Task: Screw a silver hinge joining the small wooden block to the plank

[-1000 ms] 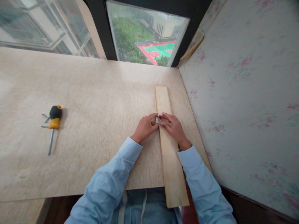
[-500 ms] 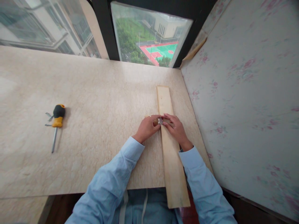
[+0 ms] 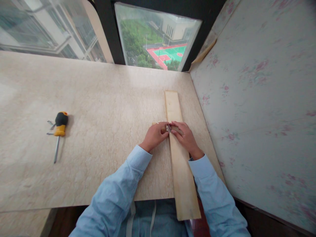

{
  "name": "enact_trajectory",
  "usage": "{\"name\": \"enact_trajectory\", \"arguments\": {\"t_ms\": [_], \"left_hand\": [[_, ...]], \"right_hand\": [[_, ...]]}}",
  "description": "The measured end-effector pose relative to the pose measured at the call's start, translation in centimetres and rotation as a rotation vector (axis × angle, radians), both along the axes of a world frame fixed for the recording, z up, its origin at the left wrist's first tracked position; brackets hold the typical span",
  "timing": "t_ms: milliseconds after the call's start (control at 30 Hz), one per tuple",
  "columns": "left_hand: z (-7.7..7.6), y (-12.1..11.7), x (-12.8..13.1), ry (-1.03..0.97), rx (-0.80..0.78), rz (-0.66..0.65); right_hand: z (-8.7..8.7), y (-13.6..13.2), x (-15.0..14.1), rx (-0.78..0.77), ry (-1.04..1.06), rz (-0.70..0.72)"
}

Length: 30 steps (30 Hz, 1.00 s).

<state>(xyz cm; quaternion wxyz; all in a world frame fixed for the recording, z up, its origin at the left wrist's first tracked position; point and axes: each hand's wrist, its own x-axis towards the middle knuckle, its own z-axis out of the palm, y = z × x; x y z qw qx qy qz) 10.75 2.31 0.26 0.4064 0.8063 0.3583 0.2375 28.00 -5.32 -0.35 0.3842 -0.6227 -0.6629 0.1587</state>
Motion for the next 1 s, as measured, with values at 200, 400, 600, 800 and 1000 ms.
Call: {"name": "enact_trajectory", "arguments": {"t_ms": [200, 400, 600, 800, 1000], "left_hand": [[-0.06, 0.01, 0.05, -0.008, 0.014, 0.003], [0.19, -0.11, 0.11, 0.007, 0.012, 0.020], [0.11, -0.11, 0.15, 0.002, 0.011, 0.027], [-0.03, -0.09, 0.14, -0.002, 0.015, 0.025], [-0.34, -0.06, 0.13, -0.004, 0.046, 0.010]], "right_hand": [[-0.19, 0.01, -0.08, 0.005, -0.005, -0.024], [-0.19, 0.00, -0.09, 0.021, -0.011, -0.016], [-0.24, 0.06, -0.03, 0.023, -0.025, -0.014], [-0.36, -0.13, -0.14, 0.022, 0.002, -0.024], [-0.58, -0.28, -0.10, -0.027, 0.074, -0.046]]}}
